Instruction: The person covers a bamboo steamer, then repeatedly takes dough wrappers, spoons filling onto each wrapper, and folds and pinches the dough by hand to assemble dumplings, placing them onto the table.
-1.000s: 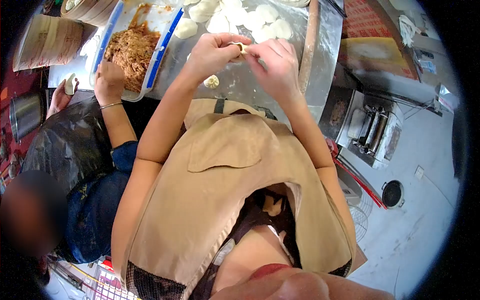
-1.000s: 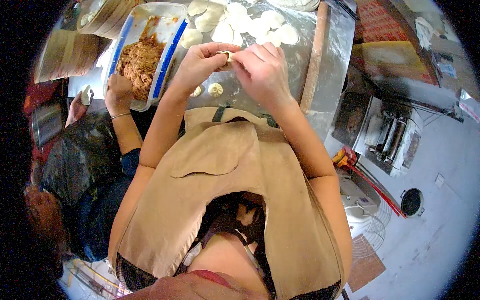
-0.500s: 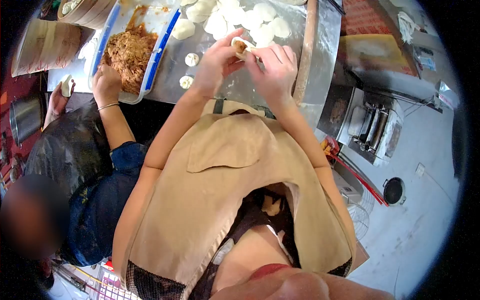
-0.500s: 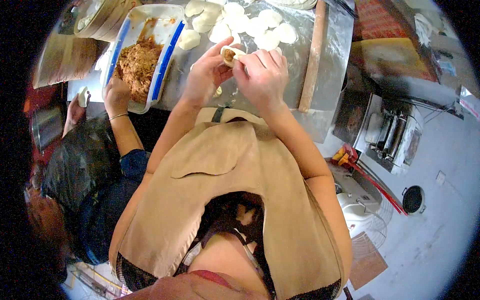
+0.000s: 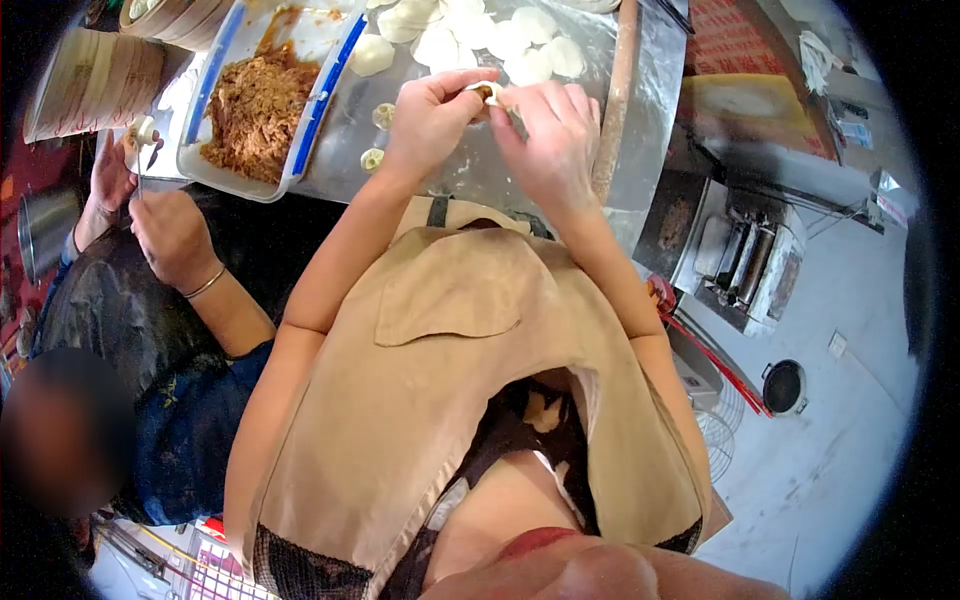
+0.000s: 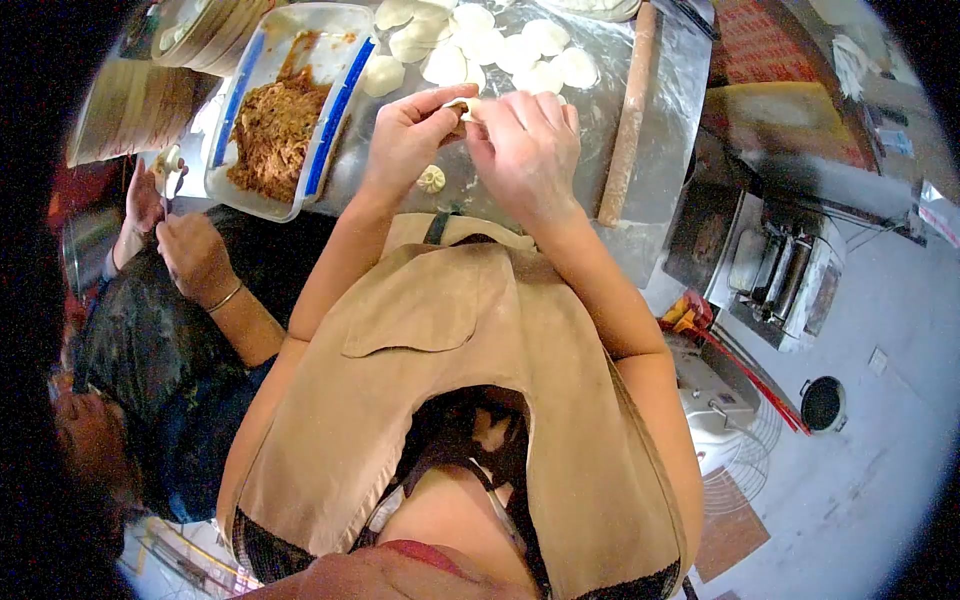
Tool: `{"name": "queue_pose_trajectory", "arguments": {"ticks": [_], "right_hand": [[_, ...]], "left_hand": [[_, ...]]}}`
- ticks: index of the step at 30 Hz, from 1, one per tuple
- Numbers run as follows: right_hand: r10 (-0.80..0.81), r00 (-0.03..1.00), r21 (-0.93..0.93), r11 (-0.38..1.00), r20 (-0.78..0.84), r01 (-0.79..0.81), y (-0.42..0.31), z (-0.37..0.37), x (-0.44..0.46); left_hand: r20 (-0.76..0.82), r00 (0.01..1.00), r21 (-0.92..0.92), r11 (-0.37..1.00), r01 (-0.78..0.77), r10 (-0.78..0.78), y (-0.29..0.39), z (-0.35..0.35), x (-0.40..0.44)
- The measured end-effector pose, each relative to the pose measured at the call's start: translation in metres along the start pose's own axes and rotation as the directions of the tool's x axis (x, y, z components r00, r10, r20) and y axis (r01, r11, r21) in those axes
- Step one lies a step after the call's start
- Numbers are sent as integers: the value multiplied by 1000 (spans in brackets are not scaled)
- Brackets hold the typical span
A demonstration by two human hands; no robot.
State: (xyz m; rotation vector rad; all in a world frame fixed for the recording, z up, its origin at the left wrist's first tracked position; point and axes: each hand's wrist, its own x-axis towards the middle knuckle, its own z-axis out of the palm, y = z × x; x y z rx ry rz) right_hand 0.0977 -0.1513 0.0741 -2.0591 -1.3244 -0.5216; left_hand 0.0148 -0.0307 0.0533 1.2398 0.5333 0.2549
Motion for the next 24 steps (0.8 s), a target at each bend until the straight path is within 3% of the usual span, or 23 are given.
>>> {"name": "queue_pose_trajectory", "arguments": {"ticks": [1, 3, 5, 9, 11, 13, 15, 16, 19, 22, 24], "right_hand": [[0, 1000, 1, 1000, 3, 0, 2, 1, 1], [-132, 989, -72, 988, 74, 137, 7, 4, 2], [-135, 986, -88, 986, 95, 144, 6, 3, -3], [-165, 978, -86, 981, 130, 176, 7, -2, 0], [-121, 989, -81, 988, 86, 128, 7, 0, -4], [-86, 996, -72, 994, 32, 88, 6, 9, -8], [42, 999, 14, 999, -32, -42, 2, 20, -17], [90, 996, 17, 996, 21, -90, -4, 20, -19], [92, 995, 28, 995, 47, -94, -9, 16, -11], [-41, 996, -1, 999, 83, 41, -4, 16, -10], [-49, 994, -38, 998, 101, 53, -9, 9, -8]], "left_hand": [[-2, 1000, -2, 1000, 2, -2, 1, -3, 2], [81, 996, 172, 985, 20, -35, 0, -8, 9], [102, 993, 153, 987, 44, -60, 2, -11, 12], [207, 975, 357, 934, 1, -80, 22, -12, 11], [92, 982, 26, 986, 166, -168, 28, -13, 12], [-53, 993, -145, 984, 100, -108, -4, -6, 11], [84, 972, -470, 851, 234, -220, -28, 3, 7], [-6, 973, -437, 876, 205, -231, -29, 10, 6], [-61, 951, -334, 904, 267, -303, -30, 8, 7], [-20, 945, -322, 897, 302, -325, -27, 5, 9], [5, 949, -299, 905, 303, -316, -24, 3, 11]]}}
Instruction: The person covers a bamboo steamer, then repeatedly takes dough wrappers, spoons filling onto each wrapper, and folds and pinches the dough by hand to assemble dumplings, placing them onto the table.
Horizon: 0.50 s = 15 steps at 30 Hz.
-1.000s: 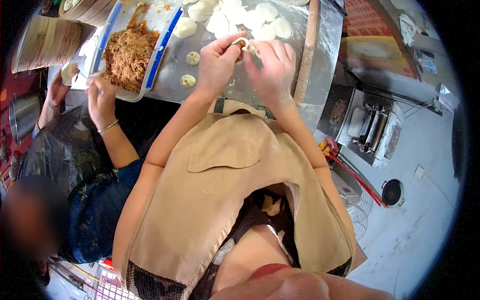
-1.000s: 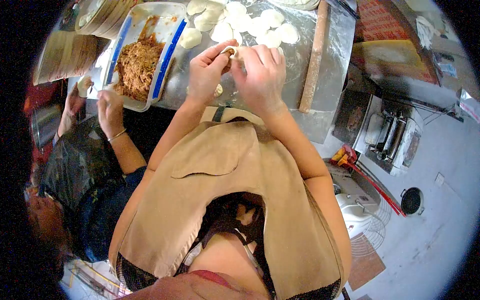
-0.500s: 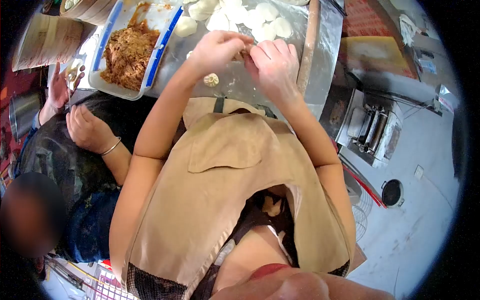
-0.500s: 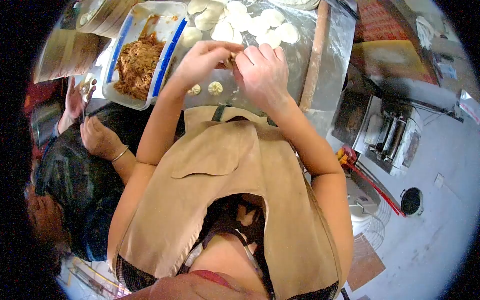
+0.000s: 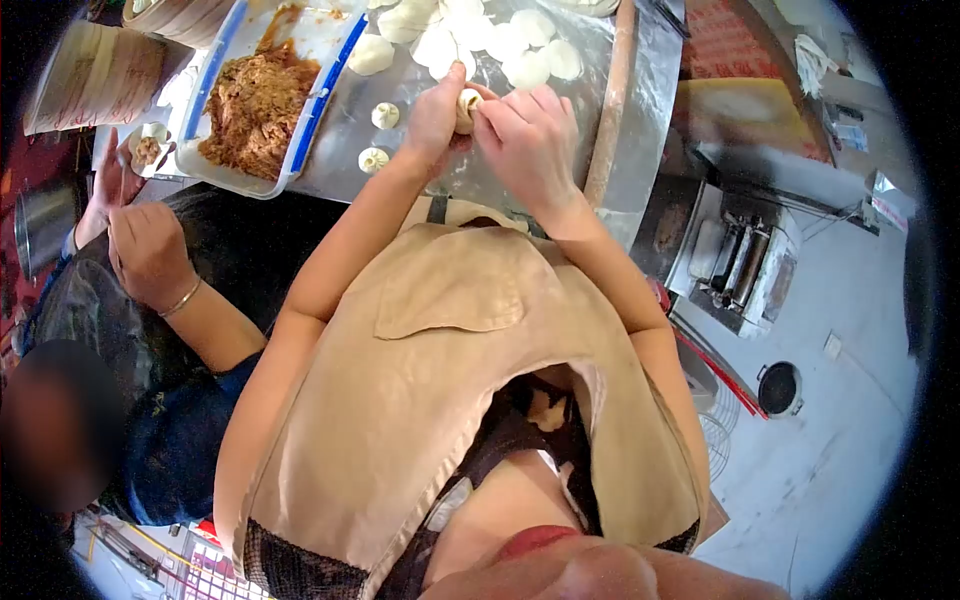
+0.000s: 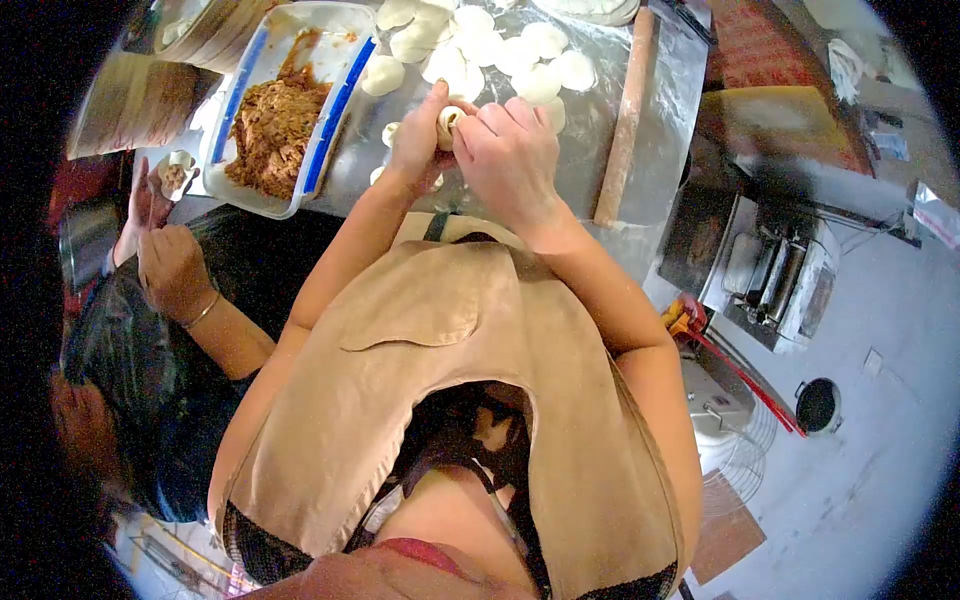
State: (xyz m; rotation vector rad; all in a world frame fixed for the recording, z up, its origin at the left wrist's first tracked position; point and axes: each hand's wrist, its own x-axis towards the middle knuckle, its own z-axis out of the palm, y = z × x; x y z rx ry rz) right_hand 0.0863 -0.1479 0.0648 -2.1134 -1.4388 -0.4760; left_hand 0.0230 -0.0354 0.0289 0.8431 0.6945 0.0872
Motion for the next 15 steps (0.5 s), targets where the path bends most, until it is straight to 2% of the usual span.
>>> {"name": "queue_pose_trajectory", "arguments": {"ticks": [3, 5, 9, 11, 12, 14, 15], "right_hand": [[-44, 999, -16, 999, -6, 44, 2, -2, 10], [-72, 997, 0, 997, -29, 72, 5, -1, 9], [-112, 993, -9, 994, -25, 112, 7, -2, 13], [-100, 995, -5, 995, -30, 100, 8, -3, 14], [-65, 997, 32, 997, -29, 66, 10, -3, 14], [-37, 999, 64, 997, -32, 39, 9, -4, 13], [116, 993, 158, 981, -20, -111, 2, -2, 10]], "left_hand": [[-25, 1000, 36, 999, 13, -12, 6, 0, 0], [92, 994, 115, 992, 50, -61, 14, -5, 1], [49, 995, 153, 985, 75, -83, 23, 0, -2], [34, 993, 243, 964, 104, -116, 28, 3, -3], [38, 992, 243, 964, 105, -118, 26, 3, -2], [86, 996, 27, 1000, -9, 6, 18, 1, -1], [89, 996, 29, 999, -15, 12, 10, 4, -1]]}}
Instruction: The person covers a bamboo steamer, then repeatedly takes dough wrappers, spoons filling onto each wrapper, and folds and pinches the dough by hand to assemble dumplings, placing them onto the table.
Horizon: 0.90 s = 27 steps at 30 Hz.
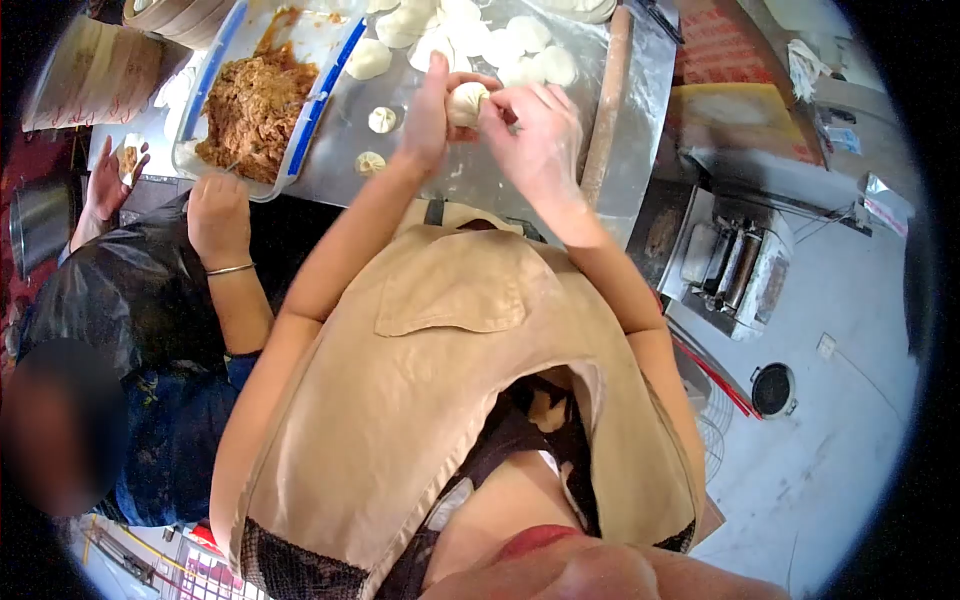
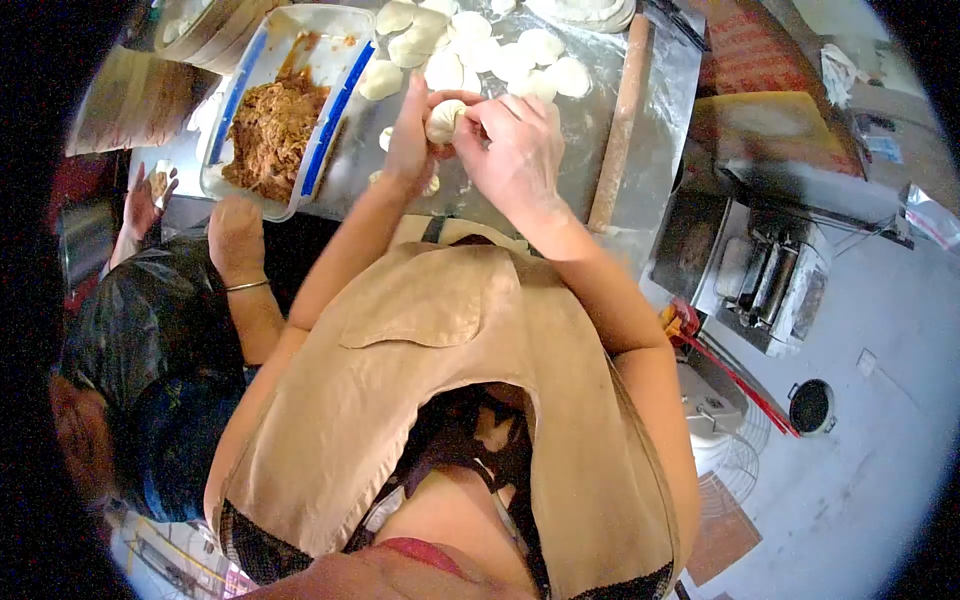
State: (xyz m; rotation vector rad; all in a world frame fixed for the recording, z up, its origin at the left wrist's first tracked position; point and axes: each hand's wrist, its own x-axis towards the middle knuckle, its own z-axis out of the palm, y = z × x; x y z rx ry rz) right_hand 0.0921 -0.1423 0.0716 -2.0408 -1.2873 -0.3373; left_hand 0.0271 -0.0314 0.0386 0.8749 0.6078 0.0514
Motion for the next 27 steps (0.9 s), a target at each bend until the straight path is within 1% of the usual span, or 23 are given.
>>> {"name": "queue_pose_trajectory", "arguments": {"ticks": [1, 2, 3, 4, 5, 6, 8, 9, 11, 12, 13, 14, 15, 17, 18, 19, 20, 21, 22, 24, 25, 26, 27], "right_hand": [[151, 989, 93, 984, 2, -150, -4, 2, -2], [149, 989, 94, 984, 1, -148, -4, 3, -1], [186, 980, 107, 975, 77, -193, -3, 2, -2], [220, 963, 118, 964, 157, -239, -4, 0, -3], [262, 932, 139, 943, 252, -302, -6, -7, 2], [266, 931, 139, 942, 250, -306, -6, -8, 4], [195, 949, 114, 967, 247, -229, -5, -9, 7], [198, 949, 110, 967, 244, -230, -5, -9, 7], [107, 982, 94, 988, 155, -123, -4, -7, 6], [105, 983, 95, 988, 154, -120, -4, -6, 5], [62, 994, 34, 997, 94, -65, -5, -6, 5], [17, 999, -29, 999, 37, -16, -5, -5, 5], [19, 999, -29, 999, 38, -18, -5, -6, 6], [-55, 998, -19, 998, 40, 56, -4, -8, 9], [-52, 998, -21, 998, 39, 53, -4, -9, 8], [-90, 994, -40, 995, 67, 93, -3, -10, 7], [-129, 987, -57, 989, 97, 134, -3, -10, 7], [-133, 986, -56, 989, 96, 139, -5, -11, 9], [-124, 990, -53, 990, 68, 128, -8, -14, 12], [-111, 993, -51, 992, 42, 113, -10, -17, 16], [-165, 983, -31, 985, 85, 168, -7, -17, 17], [-221, 967, -8, 975, 125, 224, -4, -18, 18], [-221, 967, -9, 975, 124, 224, -4, -18, 18]], "left_hand": [[-87, 991, -76, 991, -108, 101, -9, 8, -2], [-181, 965, -145, 966, -215, 187, -15, 12, -3], [-218, 956, -107, 969, -224, 197, -17, 10, -2], [-223, 956, -110, 969, -222, 193, -18, 5, -2], [-161, 972, -86, 979, -187, 171, -17, -3, 0], [-94, 984, -55, 986, -155, 149, -15, -7, 2], [-78, 989, -71, 989, -127, 122, -5, -1, -3], [-67, 993, -91, 991, -102, 96, -1, 1, -6], [-63, 995, -105, 991, -85, 78, 1, 6, -7], [-64, 996, -119, 991, -66, 59, 2, 7, -8], [-65, 996, -119, 991, -69, 62, 0, 3, -5], [-26, 998, -103, 993, -54, 52, -3, -3, 0], [14, 999, -88, 995, -37, 39, -7, -7, 3], [24, 1000, -114, 993, -11, 14, 0, -3, -3], [34, 999, -139, 990, 10, -5, 2, -2, -5], [36, 999, -139, 990, 10, -5, 0, -6, -3], [120, 993, -118, 993, 16, -2, -4, -14, 1], [203, 979, -98, 995, 19, 2, -6, -18, 4], [201, 980, -100, 995, 15, 6, -3, -15, 2], [127, 992, -96, 995, 41, -29, 2, -6, -3], [129, 991, -95, 994, 46, -34, 2, -2, -4], [83, 994, -134, 988, 75, -65, 3, 2, -4], [37, 995, -175, 979, 100, -95, 4, 4, -4]]}}
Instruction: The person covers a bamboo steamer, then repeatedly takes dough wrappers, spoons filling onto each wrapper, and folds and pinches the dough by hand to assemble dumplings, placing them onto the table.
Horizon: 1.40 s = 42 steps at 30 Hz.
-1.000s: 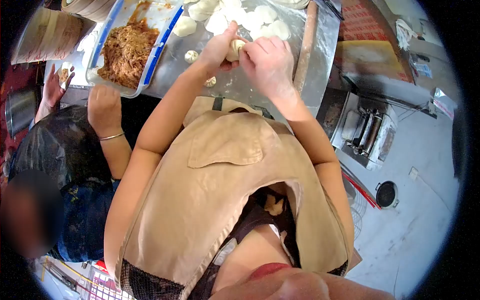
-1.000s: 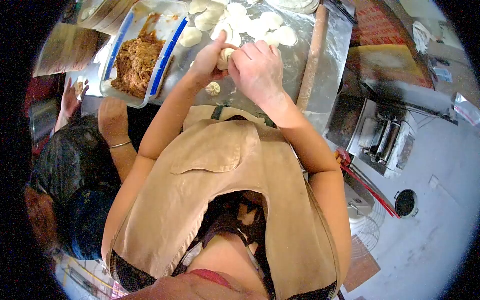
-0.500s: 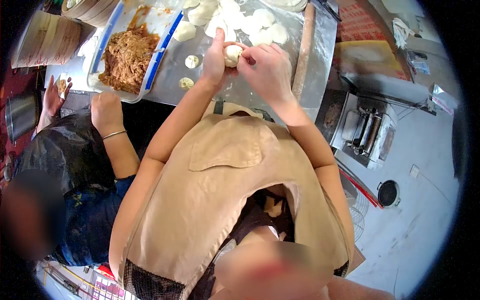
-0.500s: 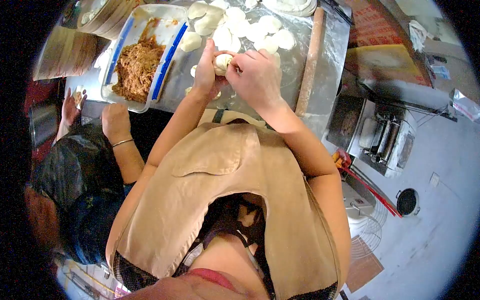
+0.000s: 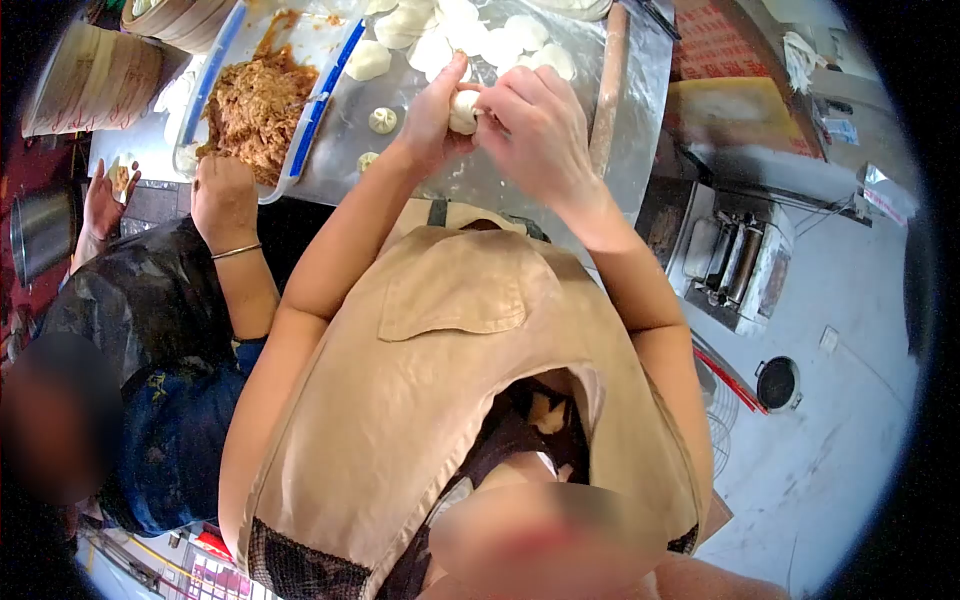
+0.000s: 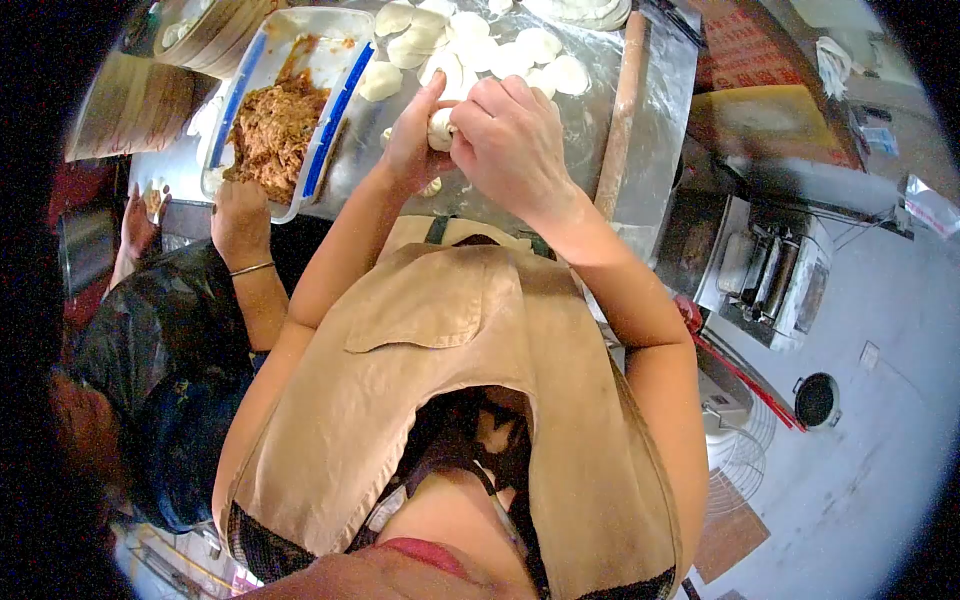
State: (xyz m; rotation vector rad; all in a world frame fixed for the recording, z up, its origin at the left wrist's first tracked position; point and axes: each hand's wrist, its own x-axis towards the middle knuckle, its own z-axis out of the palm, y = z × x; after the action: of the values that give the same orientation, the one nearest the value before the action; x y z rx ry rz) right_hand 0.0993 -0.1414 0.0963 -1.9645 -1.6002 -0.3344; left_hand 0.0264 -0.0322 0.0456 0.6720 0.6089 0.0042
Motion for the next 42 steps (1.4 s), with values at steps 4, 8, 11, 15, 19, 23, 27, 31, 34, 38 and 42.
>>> {"name": "queue_pose_trajectory", "arguments": {"ticks": [4, 8, 11, 15, 19, 23, 27, 31, 34, 38, 42], "right_hand": [[-22, 999, 4, 1000, 47, 22, 1, -5, 3], [-46, 986, -8, 999, 160, 48, 3, -6, 2], [101, 992, 237, 965, 70, -115, 10, -8, 3], [351, 936, 275, 897, 29, -345, -2, -3, -13], [455, 890, 330, 845, -31, -421, -16, 16, -17], [475, 873, 280, 858, -111, -431, -18, 30, -16], [389, 908, 168, 916, -156, -363, -14, 42, -21], [380, 913, 186, 917, -149, -352, -8, 43, -28], [594, 803, 263, 766, 58, -586, 1, 36, -37], [474, 878, 120, 870, 60, -478, 25, 58, -72], [359, 904, -24, 931, 230, -364, 41, 100, -114]], "left_hand": [[86, 996, 75, 997, -9, 3, -1, -11, 4], [82, 989, 154, 982, 110, -124, -1, -14, 12], [112, 989, 89, 992, 84, -94, -2, -18, 11], [48, 991, -246, 963, -106, 121, -11, -6, 14], [126, 957, -299, 930, -214, 261, -13, -4, 13], [17, 961, -306, 917, -258, 276, -15, 2, 17], [75, 963, -357, 909, -215, 258, -26, -11, 30], [82, 983, -273, 952, -136, 164, -31, -16, 37], [-132, 982, -246, 955, -166, 137, -38, -37, 50], [-347, 896, -137, 931, -339, 276, -32, -86, 55], [-296, 839, 492, 825, -276, 457, -42, -96, 79]]}}
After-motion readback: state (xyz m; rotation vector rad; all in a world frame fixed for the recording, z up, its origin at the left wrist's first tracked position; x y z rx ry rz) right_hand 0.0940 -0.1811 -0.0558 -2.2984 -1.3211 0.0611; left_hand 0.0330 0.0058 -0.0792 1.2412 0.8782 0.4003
